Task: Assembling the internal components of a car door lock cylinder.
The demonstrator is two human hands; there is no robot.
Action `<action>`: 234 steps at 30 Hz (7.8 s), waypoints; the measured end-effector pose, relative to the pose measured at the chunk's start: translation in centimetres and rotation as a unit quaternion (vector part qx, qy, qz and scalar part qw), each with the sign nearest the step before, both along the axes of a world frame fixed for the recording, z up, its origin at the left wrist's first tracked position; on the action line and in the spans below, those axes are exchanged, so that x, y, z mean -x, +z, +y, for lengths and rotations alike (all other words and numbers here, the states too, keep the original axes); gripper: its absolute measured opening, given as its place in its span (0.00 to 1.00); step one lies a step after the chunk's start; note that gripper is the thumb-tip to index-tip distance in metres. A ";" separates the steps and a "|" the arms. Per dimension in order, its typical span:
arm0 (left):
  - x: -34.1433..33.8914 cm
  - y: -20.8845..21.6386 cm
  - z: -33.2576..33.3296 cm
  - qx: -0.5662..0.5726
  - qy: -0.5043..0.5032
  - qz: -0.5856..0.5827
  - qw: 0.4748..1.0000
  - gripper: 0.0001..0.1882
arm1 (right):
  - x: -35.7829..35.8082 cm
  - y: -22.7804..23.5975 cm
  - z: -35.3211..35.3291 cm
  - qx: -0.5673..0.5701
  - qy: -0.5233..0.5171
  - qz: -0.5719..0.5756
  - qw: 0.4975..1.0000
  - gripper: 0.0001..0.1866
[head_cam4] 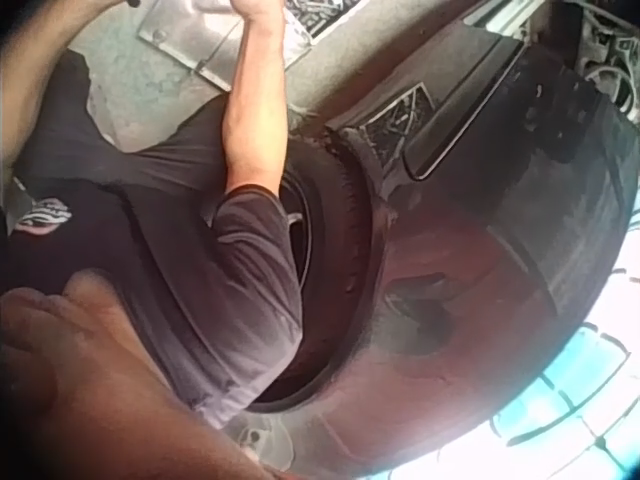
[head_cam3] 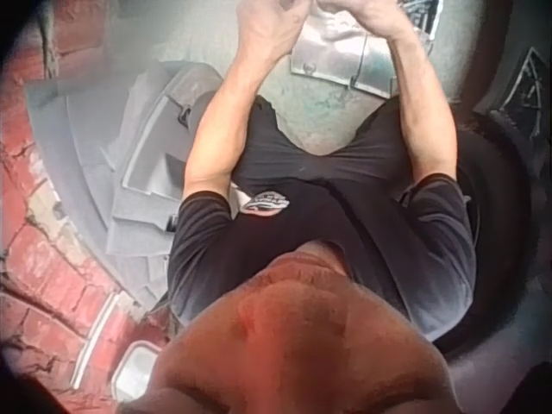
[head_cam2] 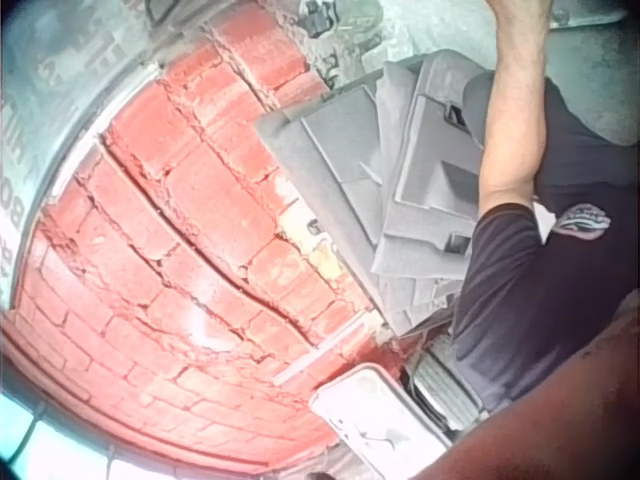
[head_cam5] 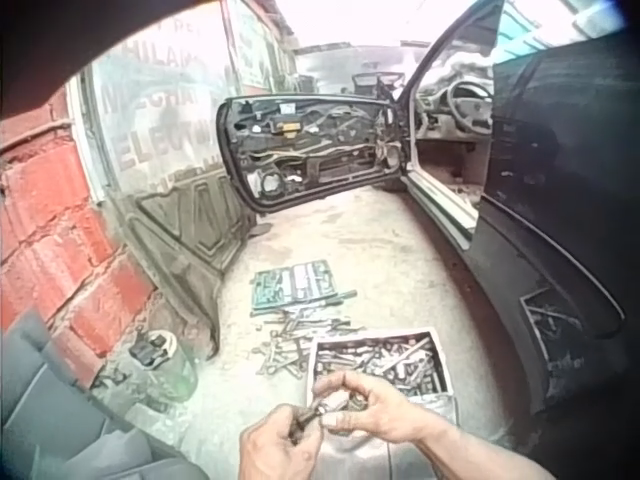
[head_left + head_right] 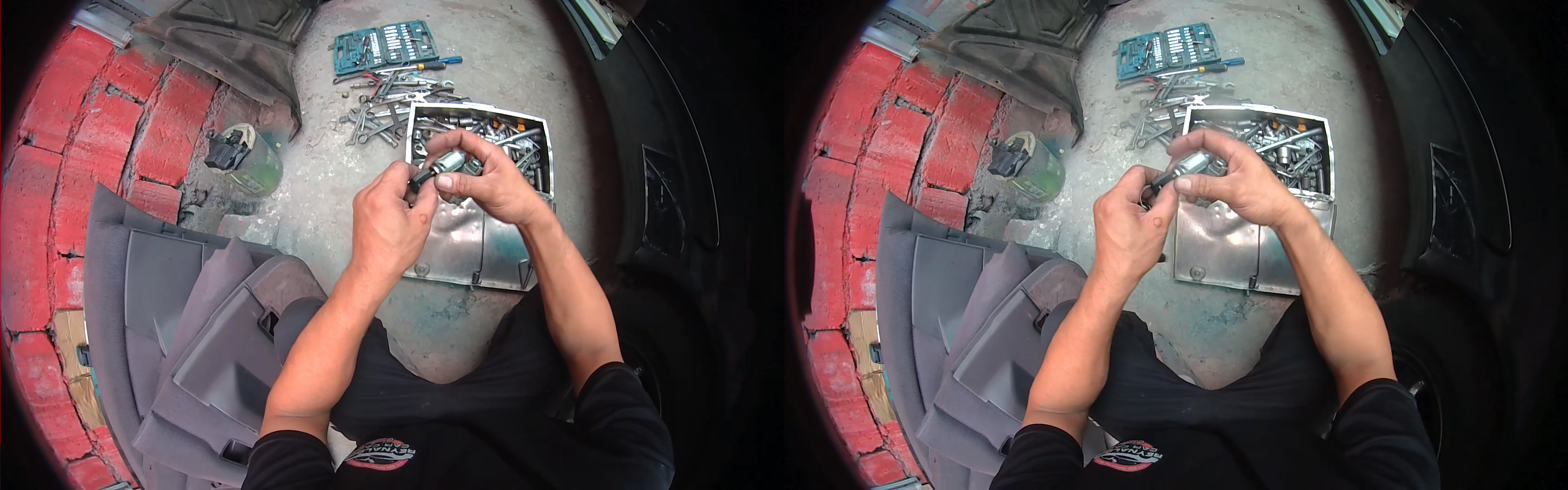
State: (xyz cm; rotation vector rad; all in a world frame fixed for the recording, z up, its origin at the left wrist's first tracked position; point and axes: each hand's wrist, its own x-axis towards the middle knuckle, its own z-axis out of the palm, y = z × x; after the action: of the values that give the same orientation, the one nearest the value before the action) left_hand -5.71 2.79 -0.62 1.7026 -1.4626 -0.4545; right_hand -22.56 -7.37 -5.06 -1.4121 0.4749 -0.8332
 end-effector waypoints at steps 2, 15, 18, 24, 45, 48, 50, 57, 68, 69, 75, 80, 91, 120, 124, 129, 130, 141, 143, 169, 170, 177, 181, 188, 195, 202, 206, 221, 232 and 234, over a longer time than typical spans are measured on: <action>-1.1 -0.2 0.5 0.017 -0.035 -0.018 0.999 0.08 | 0.8 2.3 0.1 -0.038 0.078 0.071 0.994 0.22; -1.0 1.4 1.2 -0.003 -0.111 0.041 0.993 0.07 | 1.1 3.2 0.1 0.066 0.007 0.161 0.985 0.14; -1.1 0.7 0.9 0.047 -0.099 -0.010 0.994 0.08 | 0.8 3.0 0.0 0.094 0.018 0.154 0.983 0.16; -2.8 -0.4 0.2 0.096 -0.144 -0.147 0.974 0.08 | 1.1 2.6 1.0 0.175 0.005 0.163 0.971 0.21; -2.4 -0.8 -0.4 0.170 -0.159 -0.133 0.964 0.06 | 2.2 4.0 -0.2 0.081 0.005 0.225 0.971 0.22; -2.2 -0.7 -0.3 0.148 -0.154 -0.093 0.972 0.06 | 2.2 3.5 -0.2 0.102 0.002 0.206 0.973 0.22; -2.2 -0.8 -0.2 0.146 -0.151 -0.074 0.975 0.05 | 2.2 3.4 -0.1 0.127 -0.003 0.189 0.974 0.22; -2.3 -0.6 0.1 0.135 -0.151 -0.066 0.977 0.05 | 2.0 3.7 0.1 0.133 0.000 0.184 0.974 0.22; -2.5 -0.1 0.4 0.145 -0.174 -0.107 0.968 0.05 | 2.0 3.8 -0.1 0.221 0.016 0.191 0.956 0.19; -3.0 0.1 0.6 0.145 -0.174 -0.107 0.968 0.05 | 2.3 3.6 -0.4 0.222 0.016 0.190 0.956 0.19; -5.5 1.9 0.9 -0.008 -0.033 -0.023 0.999 0.07 | 5.3 2.4 -1.8 0.133 -0.121 0.210 0.961 0.17; -1.4 -10.6 -2.1 -0.297 -0.113 -0.175 0.932 0.12 | 1.9 2.4 -0.2 0.152 -0.039 0.204 0.966 0.20; 3.1 -24.7 -3.5 -0.375 -0.233 -0.188 0.877 0.19 | 1.1 0.2 1.2 0.138 -0.046 0.236 0.961 0.24; -5.0 -1.4 -4.6 -0.121 -0.214 0.203 0.948 0.16 | 1.4 4.2 0.0 -0.032 -0.040 0.184 0.982 0.30; -6.9 -1.0 -4.0 -0.046 -0.132 0.221 0.965 0.15 | 0.8 8.0 2.8 0.374 -0.196 0.261 0.868 0.27; -8.0 -0.8 -4.2 -0.001 -0.091 0.213 0.973 0.16 | 8.0 15.6 6.5 0.434 -0.177 0.052 0.882 0.25; -8.1 -0.6 -4.1 -0.004 -0.090 0.209 0.974 0.17 | 10.6 16.2 5.7 0.474 -0.080 0.026 0.876 0.30; -10.5 1.1 -6.9 0.014 -0.076 0.116 0.990 0.17 | 0.5 22.6 3.4 0.416 -0.350 0.183 0.819 0.28; -10.7 0.6 -4.9 0.030 -0.080 0.075 0.994 0.18 | 18.1 21.6 8.5 0.511 -0.411 0.117 0.746 0.28; -9.8 -1.9 -6.8 0.047 -0.032 0.271 0.961 0.15 | 1.8 17.6 2.3 0.581 -0.412 0.257 0.653 0.18; -10.2 -2.1 -5.9 0.036 -0.017 0.291 0.956 0.15 | 0.9 16.5 4.1 0.564 -0.398 0.273 0.670 0.18; -8.4 0.9 -5.6 0.067 -0.018 0.300 0.951 0.16 | -2.0 22.0 9.6 0.504 -0.040 0.531 0.680 0.14; -8.3 0.2 -5.8 0.055 -0.023 0.296 0.953 0.16 | -5.7 23.8 13.9 0.587 0.011 0.497 0.639 0.20; -6.8 0.3 -6.3 0.053 -0.042 0.311 0.948 0.17 | -9.9 23.4 14.3 0.577 0.101 0.544 0.601 0.18; -8.2 0.1 -6.3 0.078 -0.019 0.307 0.948 0.16 | -12.8 23.4 11.0 0.496 0.309 0.492 0.645 0.20; -7.4 0.1 -5.8 0.133 0.030 0.224 0.965 0.14 | -4.3 9.5 0.8 -0.331 -0.097 -0.222 0.912 0.09; -5.7 1.3 -4.2 0.155 -0.008 0.124 0.980 0.15 | -1.6 4.0 0.5 -0.407 -0.106 -0.324 0.848 0.15; -0.3 0.9 -3.7 0.235 -0.066 -0.051 0.968 0.16 | 0.1 -0.2 -0.8 -0.463 -0.147 -0.360 0.796 0.14; 0.7 0.8 -3.6 0.252 -0.103 -0.059 0.960 0.17 | 0.1 0.3 -0.2 -0.493 -0.166 -0.308 0.796 0.14; 0.8 0.8 -3.4 0.237 -0.123 -0.033 0.963 0.17 | -0.2 0.6 0.1 -0.507 -0.182 -0.294 0.790 0.14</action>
State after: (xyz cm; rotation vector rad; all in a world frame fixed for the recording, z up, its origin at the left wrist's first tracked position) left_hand -6.47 -0.66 0.15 1.1733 -1.6804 -0.1548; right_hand -22.38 -7.23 -4.46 -0.0272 0.5781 -1.0333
